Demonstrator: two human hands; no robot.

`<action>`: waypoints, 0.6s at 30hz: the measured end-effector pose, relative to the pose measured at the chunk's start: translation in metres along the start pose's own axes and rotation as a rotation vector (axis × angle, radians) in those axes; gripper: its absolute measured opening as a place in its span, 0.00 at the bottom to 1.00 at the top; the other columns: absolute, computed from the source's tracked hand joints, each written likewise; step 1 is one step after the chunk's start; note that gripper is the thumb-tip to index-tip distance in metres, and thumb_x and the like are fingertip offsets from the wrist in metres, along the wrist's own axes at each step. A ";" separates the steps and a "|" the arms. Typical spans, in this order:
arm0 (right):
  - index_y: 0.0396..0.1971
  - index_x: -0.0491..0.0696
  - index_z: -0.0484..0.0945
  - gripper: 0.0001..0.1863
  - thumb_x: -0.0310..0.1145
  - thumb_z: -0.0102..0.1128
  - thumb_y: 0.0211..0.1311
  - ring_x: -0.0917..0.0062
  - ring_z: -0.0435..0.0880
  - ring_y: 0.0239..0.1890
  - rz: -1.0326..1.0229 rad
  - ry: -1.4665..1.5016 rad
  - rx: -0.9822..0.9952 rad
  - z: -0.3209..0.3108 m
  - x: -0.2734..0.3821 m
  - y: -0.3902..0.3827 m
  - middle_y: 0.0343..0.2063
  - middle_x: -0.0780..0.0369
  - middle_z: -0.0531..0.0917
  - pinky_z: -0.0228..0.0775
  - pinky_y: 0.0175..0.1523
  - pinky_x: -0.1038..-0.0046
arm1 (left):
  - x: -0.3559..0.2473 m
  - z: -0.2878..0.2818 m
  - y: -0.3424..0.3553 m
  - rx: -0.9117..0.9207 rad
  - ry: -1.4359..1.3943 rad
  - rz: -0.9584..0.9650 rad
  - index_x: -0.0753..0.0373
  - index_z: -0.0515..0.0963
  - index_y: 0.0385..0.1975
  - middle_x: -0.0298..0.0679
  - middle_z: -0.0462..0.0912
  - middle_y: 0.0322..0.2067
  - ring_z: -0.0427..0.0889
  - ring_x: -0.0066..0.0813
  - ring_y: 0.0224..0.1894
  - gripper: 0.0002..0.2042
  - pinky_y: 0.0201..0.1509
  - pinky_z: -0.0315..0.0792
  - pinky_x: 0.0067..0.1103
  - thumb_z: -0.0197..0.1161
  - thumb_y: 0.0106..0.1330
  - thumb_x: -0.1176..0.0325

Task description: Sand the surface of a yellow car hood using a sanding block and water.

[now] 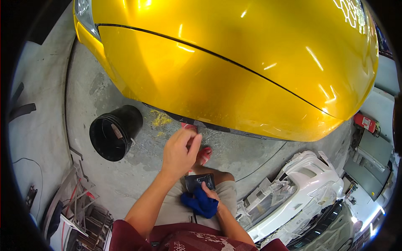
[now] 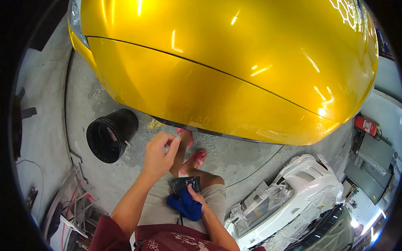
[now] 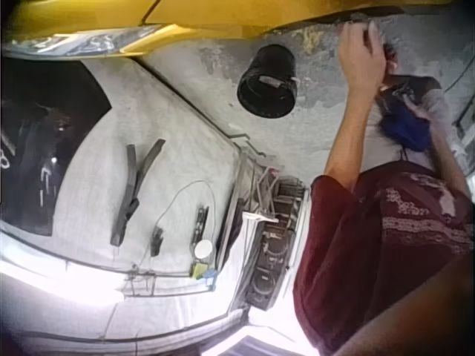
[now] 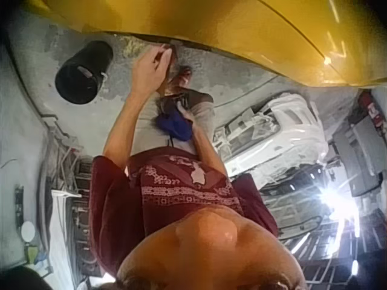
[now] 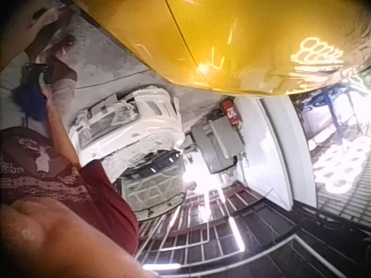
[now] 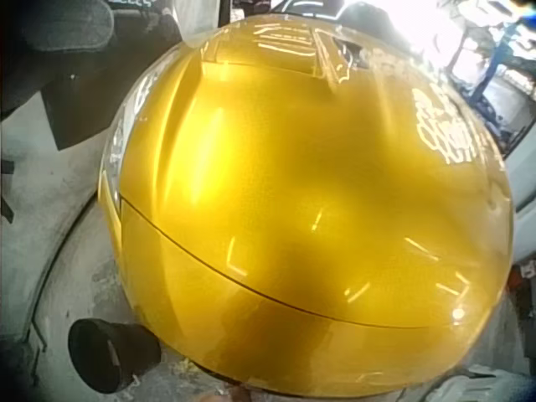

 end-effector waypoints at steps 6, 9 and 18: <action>0.36 0.41 0.84 0.38 0.68 0.52 0.63 0.79 0.85 0.30 0.131 -0.079 -0.043 -0.009 0.001 -0.005 0.29 0.61 0.86 0.77 0.38 0.78 | -0.042 -0.014 0.080 -0.143 -0.470 -0.141 0.65 0.76 0.27 0.32 0.76 0.21 0.70 0.16 0.22 0.10 0.27 0.64 0.15 0.66 0.66 0.67; 0.41 0.40 0.83 0.38 0.67 0.54 0.62 0.77 0.86 0.31 0.213 0.036 -0.023 -0.028 -0.012 0.002 0.32 0.60 0.86 0.79 0.41 0.78 | -0.057 -0.016 0.105 -0.218 -0.673 -0.194 0.65 0.76 0.30 0.30 0.77 0.22 0.69 0.12 0.22 0.11 0.26 0.63 0.13 0.64 0.69 0.64; 0.44 0.39 0.80 0.39 0.67 0.57 0.59 0.74 0.87 0.36 0.360 0.156 0.135 -0.080 0.015 -0.002 0.34 0.58 0.86 0.80 0.44 0.75 | -0.070 -0.027 0.128 -0.471 -0.711 -0.244 0.63 0.76 0.28 0.31 0.76 0.20 0.69 0.13 0.17 0.17 0.22 0.61 0.13 0.56 0.74 0.55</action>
Point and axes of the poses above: each hand's wrist, its own y-axis towards the middle knuckle, its own z-axis out of the palm, x = y × z, the point moved 9 cm from there along y, towards the middle knuckle
